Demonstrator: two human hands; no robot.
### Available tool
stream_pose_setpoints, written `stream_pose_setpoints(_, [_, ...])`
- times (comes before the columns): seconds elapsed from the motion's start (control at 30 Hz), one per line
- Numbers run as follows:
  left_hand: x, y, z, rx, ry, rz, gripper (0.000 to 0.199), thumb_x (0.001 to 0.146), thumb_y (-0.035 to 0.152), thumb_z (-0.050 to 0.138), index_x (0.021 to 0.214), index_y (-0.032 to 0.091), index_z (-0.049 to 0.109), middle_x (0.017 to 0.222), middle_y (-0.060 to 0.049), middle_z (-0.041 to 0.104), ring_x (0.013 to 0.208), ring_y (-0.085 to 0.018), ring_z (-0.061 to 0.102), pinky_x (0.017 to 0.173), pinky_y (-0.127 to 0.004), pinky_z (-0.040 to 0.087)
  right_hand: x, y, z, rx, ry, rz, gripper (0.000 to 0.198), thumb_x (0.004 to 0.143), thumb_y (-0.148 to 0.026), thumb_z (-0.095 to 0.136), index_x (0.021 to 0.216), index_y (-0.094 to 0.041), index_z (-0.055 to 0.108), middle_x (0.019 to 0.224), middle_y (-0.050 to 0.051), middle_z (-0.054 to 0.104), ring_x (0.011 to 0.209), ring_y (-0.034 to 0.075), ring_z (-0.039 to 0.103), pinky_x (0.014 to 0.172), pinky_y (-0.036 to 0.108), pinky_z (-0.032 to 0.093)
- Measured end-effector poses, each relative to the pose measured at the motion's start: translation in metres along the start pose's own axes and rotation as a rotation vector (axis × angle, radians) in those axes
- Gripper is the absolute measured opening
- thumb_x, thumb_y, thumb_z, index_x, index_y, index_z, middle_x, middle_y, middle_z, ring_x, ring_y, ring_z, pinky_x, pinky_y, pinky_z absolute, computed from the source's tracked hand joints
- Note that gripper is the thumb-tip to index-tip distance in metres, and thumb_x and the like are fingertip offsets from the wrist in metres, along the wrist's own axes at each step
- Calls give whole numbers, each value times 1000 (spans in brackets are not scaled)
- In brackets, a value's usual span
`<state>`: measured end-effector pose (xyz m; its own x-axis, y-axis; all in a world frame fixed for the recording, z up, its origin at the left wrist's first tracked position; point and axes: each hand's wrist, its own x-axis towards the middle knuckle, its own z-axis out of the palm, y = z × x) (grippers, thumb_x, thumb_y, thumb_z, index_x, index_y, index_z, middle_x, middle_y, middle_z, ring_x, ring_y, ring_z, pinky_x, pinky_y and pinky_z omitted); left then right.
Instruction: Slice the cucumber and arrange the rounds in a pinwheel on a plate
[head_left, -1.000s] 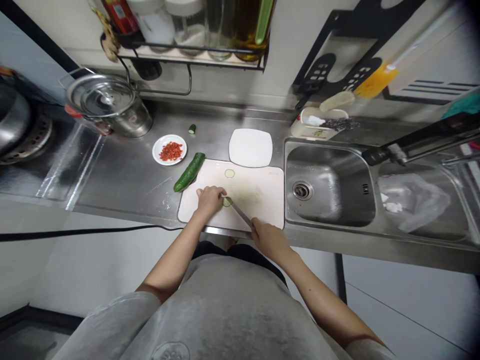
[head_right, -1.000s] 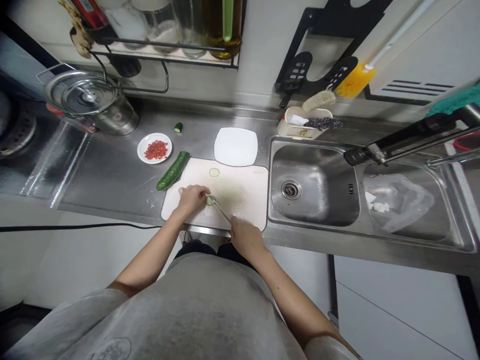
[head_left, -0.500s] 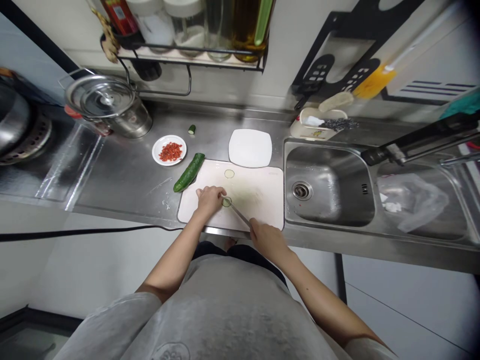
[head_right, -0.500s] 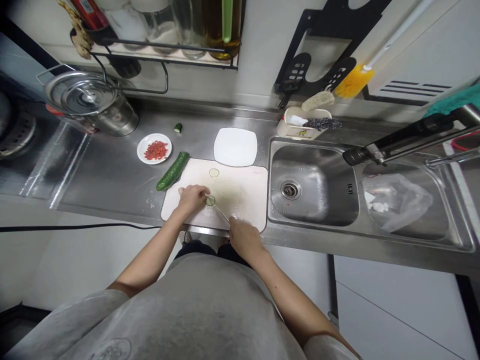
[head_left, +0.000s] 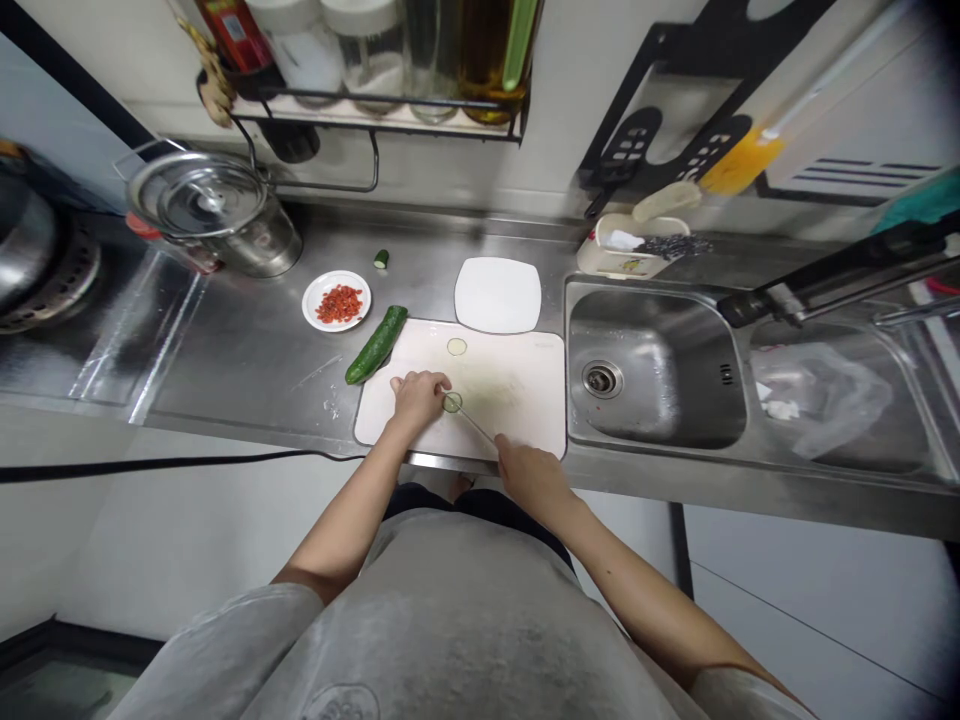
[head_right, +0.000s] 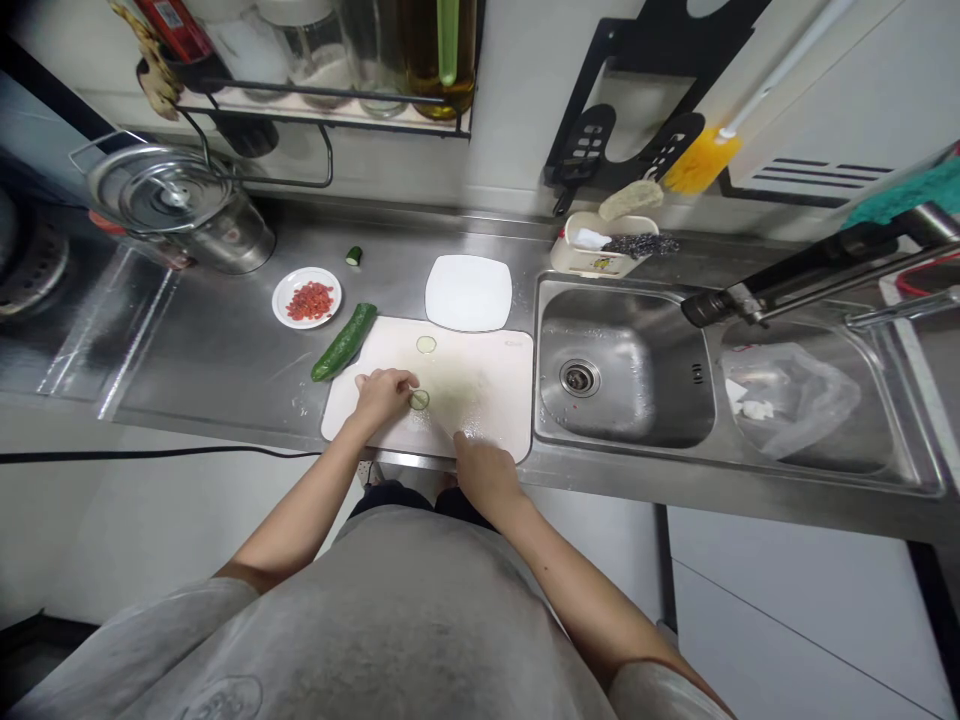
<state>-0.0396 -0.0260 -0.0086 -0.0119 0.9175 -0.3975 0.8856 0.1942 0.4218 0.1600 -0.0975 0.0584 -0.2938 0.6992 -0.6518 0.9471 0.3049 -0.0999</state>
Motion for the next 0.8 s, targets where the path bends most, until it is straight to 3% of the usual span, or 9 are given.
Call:
stream_pose_setpoints(0.33, [0,1,0,12,-3,-13,27,82,19,49,93,30,71,92,-4,72,99,-26,53,84,-43,24,5,0,2,21,-21,-13,25,93,-24,43,117,-17,47,93,13,68,94,25,67,70,29,45])
stream_pose_setpoints(0.8, [0,2,-3,2,-5,-15,28,78,16,50,91,30,71,91,-4,72,99,-27,52,85,-43,23,6,2,-2,6,-43,-22,30,91,-11,35,118,-16,48,96,14,69,94,25,67,71,30,46])
